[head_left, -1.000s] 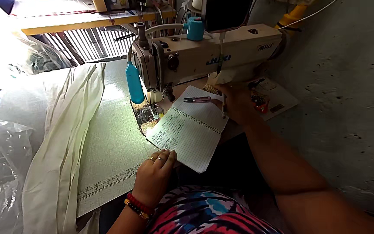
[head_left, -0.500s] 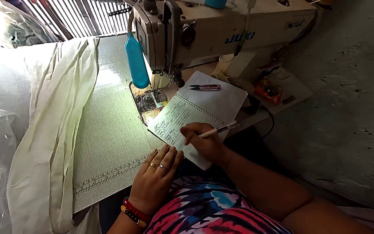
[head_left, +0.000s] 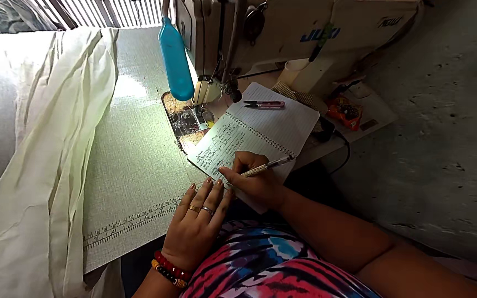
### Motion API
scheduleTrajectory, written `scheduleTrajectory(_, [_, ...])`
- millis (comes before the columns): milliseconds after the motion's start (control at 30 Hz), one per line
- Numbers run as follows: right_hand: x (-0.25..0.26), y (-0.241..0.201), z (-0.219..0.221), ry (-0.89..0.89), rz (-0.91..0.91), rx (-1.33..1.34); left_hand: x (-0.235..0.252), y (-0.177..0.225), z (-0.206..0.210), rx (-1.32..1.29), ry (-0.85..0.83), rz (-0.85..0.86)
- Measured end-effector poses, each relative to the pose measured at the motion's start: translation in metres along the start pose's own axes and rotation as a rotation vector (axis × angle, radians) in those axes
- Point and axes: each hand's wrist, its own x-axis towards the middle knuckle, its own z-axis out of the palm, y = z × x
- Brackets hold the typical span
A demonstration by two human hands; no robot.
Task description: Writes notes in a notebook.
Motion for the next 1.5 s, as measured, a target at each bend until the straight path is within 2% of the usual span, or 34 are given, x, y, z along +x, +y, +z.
scheduleTrajectory(567, [0.0021, 0.0006, -0.0015, 0.022, -0.029, -0.013, 0.0009, -0.0012, -0.0003, 0.000, -0.004, 0.003])
scheduleTrajectory(733, [0.0029, 0.0023, -0.0033, 0.002, -0.018, 0.077, 0.0005, -0.0013, -0.0005, 0.007, -0.009, 0.003])
scheduleTrajectory(900, [0.0016, 0.0001, -0.0009, -0.021, -0.007, 0.002, -0.0002, -0.0005, 0.0007, 0.005, 0.000, -0.001])
scheduleTrajectory(1033, [0.0021, 0.0039, -0.0008, -0.005, -0.055, 0.026, 0.0002, -0.0008, -0.0001, 0.003, -0.007, 0.004])
scheduleTrajectory(1500, [0.0013, 0.0033, -0.0026, 0.011, -0.046, 0.011, 0.0000, -0.0003, 0.0001, 0.001, -0.008, 0.003])
